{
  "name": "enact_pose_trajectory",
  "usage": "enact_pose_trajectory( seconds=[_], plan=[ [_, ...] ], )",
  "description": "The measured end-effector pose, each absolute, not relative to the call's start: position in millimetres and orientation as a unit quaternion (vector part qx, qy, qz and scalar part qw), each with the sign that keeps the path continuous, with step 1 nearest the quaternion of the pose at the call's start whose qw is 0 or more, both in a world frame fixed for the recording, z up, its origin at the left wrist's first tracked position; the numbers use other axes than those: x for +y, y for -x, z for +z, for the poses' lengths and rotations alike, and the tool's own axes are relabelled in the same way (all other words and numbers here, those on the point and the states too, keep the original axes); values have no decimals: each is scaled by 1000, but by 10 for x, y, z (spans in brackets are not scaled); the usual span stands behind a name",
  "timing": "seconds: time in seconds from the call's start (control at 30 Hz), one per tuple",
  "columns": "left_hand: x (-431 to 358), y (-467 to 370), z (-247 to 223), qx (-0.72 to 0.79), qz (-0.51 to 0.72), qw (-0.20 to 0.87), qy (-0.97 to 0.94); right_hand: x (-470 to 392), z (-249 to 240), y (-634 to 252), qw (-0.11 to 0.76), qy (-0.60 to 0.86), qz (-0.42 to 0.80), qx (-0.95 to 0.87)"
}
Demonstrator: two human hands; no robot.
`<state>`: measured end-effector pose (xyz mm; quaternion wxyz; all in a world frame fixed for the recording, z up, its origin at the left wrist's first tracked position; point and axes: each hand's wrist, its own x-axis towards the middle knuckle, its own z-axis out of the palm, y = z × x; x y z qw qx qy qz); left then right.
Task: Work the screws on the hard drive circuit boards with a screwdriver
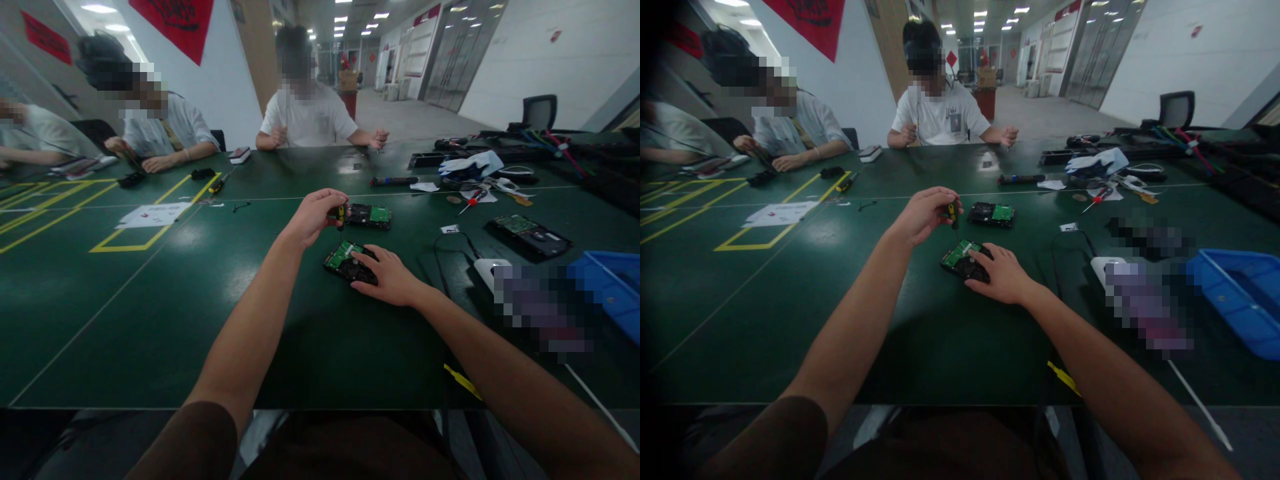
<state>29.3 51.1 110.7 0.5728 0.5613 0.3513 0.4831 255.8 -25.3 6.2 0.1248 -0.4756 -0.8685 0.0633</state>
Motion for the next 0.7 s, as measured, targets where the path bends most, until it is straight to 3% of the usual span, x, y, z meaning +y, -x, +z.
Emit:
enact_pose_trajectory(
  seconds=[0.43, 0.7],
  plan=[
    [535, -260, 1107, 373, 480, 509, -610, -246, 49, -2558, 130, 472, 57, -870],
    [528, -280, 1099, 335, 492, 560, -576, -246, 47, -2558, 132, 472, 55, -870]
  ],
)
